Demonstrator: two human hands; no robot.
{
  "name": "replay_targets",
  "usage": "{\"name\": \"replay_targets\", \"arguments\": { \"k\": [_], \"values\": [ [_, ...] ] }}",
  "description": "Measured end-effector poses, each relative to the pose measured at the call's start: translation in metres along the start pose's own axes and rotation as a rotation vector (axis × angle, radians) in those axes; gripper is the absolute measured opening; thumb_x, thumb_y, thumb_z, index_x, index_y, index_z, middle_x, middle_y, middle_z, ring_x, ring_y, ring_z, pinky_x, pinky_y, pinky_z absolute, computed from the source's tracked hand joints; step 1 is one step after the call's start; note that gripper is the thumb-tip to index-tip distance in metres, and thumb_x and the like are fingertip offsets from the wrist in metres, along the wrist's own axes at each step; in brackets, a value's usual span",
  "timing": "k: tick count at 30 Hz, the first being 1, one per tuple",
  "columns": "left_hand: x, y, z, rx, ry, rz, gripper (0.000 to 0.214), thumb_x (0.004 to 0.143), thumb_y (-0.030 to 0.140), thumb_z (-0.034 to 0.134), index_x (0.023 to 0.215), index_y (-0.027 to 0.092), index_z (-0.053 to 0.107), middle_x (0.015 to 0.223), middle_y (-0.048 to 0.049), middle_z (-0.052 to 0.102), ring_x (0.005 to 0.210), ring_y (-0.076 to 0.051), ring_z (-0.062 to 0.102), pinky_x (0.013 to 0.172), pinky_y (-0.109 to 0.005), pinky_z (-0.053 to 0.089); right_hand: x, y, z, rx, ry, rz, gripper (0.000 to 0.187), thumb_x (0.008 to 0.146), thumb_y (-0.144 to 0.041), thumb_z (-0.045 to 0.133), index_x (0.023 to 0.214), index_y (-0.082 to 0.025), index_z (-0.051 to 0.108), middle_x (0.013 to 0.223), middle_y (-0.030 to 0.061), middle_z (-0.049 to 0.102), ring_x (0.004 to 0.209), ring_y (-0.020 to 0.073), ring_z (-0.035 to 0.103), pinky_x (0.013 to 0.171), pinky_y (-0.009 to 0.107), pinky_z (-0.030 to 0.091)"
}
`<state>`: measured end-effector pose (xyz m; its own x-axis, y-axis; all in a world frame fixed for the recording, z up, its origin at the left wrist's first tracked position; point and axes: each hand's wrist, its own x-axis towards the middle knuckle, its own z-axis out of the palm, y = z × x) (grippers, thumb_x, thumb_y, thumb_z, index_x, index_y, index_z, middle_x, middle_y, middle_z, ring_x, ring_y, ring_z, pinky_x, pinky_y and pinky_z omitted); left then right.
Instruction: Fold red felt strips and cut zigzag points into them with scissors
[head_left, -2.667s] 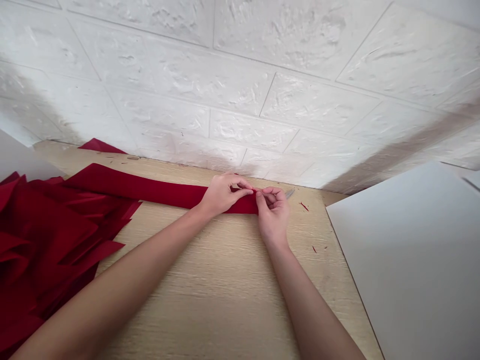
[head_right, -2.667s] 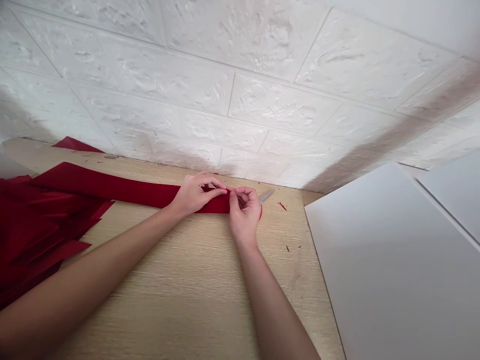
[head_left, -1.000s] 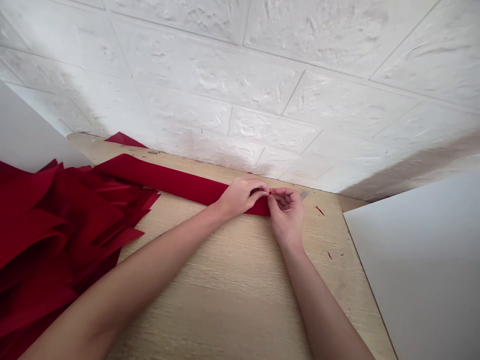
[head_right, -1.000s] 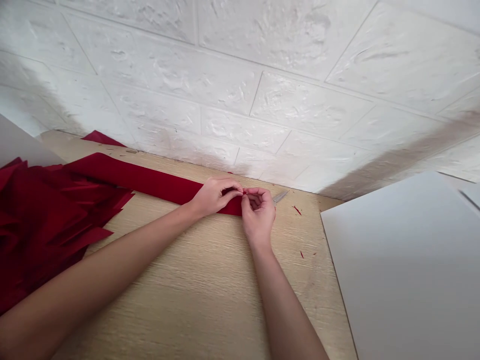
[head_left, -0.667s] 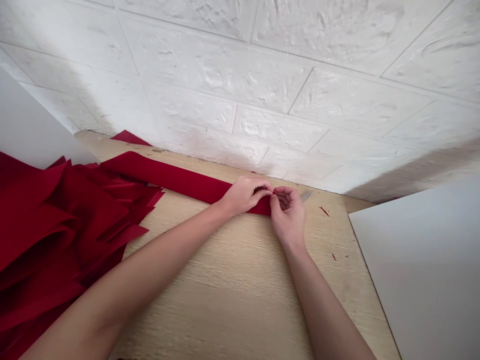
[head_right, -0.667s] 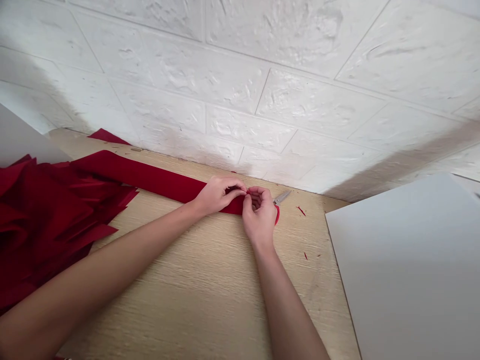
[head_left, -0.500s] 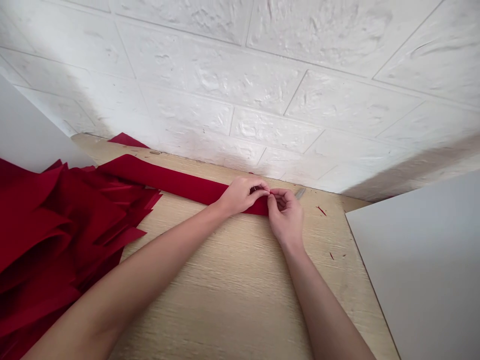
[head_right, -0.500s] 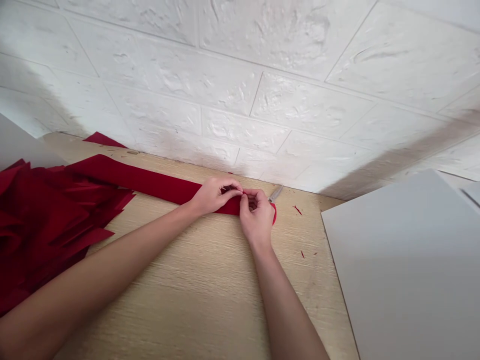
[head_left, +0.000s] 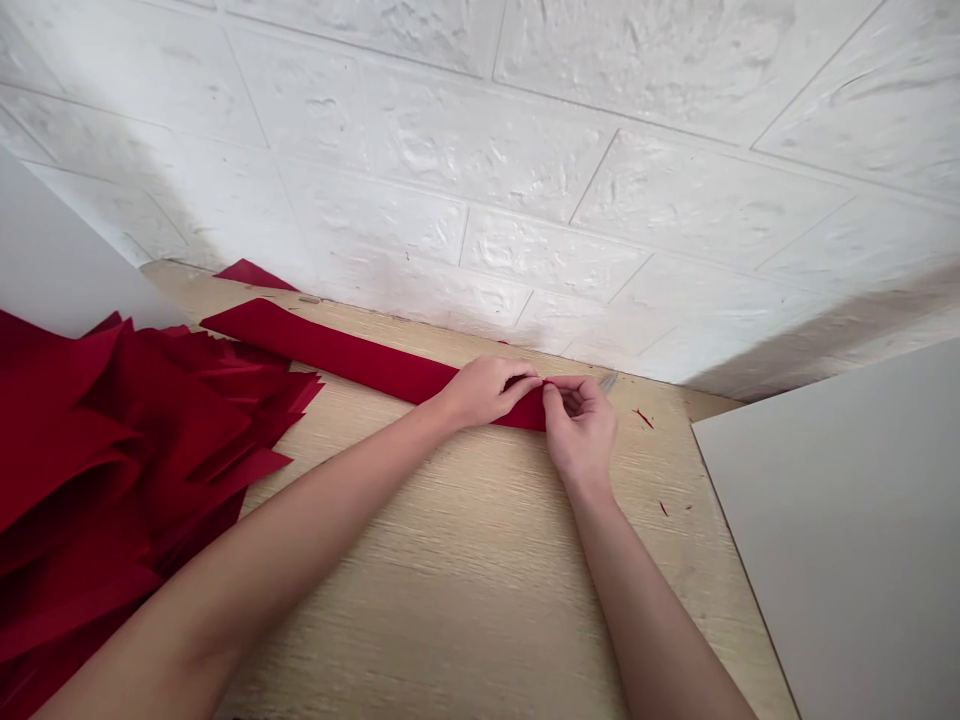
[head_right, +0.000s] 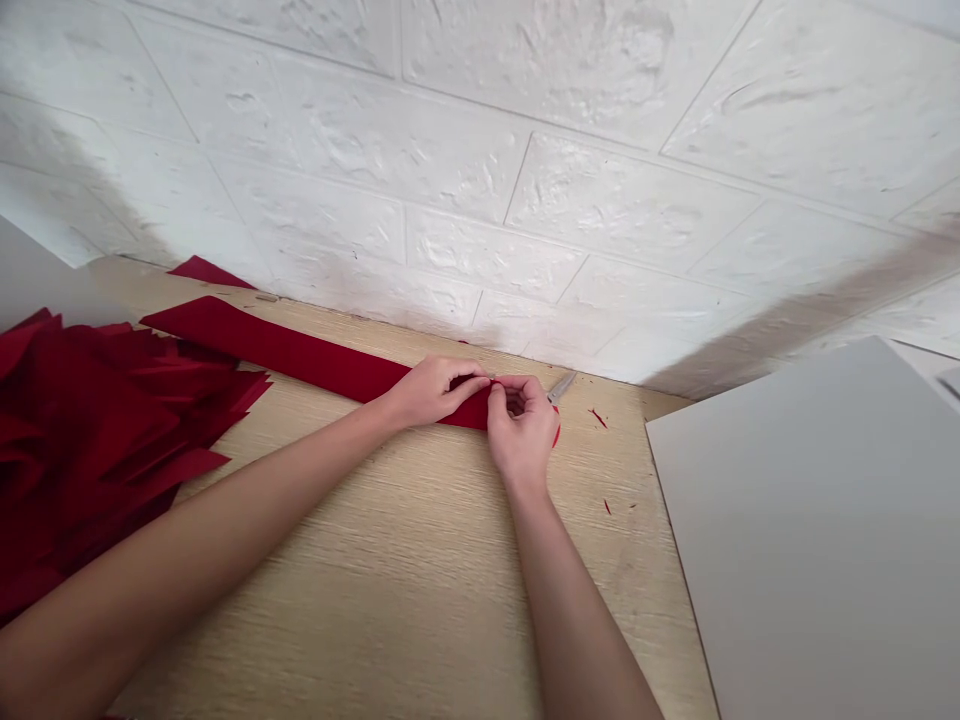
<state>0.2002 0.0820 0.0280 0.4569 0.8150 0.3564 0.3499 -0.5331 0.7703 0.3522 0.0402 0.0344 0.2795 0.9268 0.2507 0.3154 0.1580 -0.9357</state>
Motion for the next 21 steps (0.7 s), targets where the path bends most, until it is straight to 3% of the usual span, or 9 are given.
{"name": "replay_targets", "arguments": {
  "k": [11,16,21],
  "values": [
    [-0.003,0.007,0.006,0.376,0.049,0.001,0.032,0.105,0.032,0.042,0.098,0.017,0.069,0.096,-0.0077,0.077,0.082,-0.022,0.07,0.065,-0.031,0.044,-0.001,0.001,-0.001,-0.034,-0.027,-0.031,0.019,0.084,-0.041,0.066,0.088,-0.022,0.064,0.083,0.0053,0.073,0.074,0.0205,0.067,0.072,0.036,0.054],
    [-0.003,0.006,0.007,0.36,0.048,0.031,0.033,0.106,0.032,0.038,0.102,0.018,0.067,0.1,-0.0068,0.077,0.083,-0.021,0.07,0.065,-0.031,0.044,0.001,-0.003,-0.005,-0.324,-0.063,-0.146,0.036,0.097,-0.055,0.048,0.098,-0.022,0.061,0.085,0.0077,0.074,0.073,0.0227,0.068,0.069,0.034,0.049],
    [-0.005,0.006,0.003,0.259,0.03,0.067,0.033,0.107,0.034,0.037,0.098,0.019,0.065,0.097,-0.0045,0.076,0.085,-0.019,0.069,0.07,-0.03,0.047,0.002,-0.005,-0.01,-0.595,-0.112,-0.187,0.056,0.101,-0.062,0.03,0.093,-0.019,0.065,0.074,0.0097,0.072,0.064,0.0227,0.064,0.061,0.03,0.04]
  ]
}}
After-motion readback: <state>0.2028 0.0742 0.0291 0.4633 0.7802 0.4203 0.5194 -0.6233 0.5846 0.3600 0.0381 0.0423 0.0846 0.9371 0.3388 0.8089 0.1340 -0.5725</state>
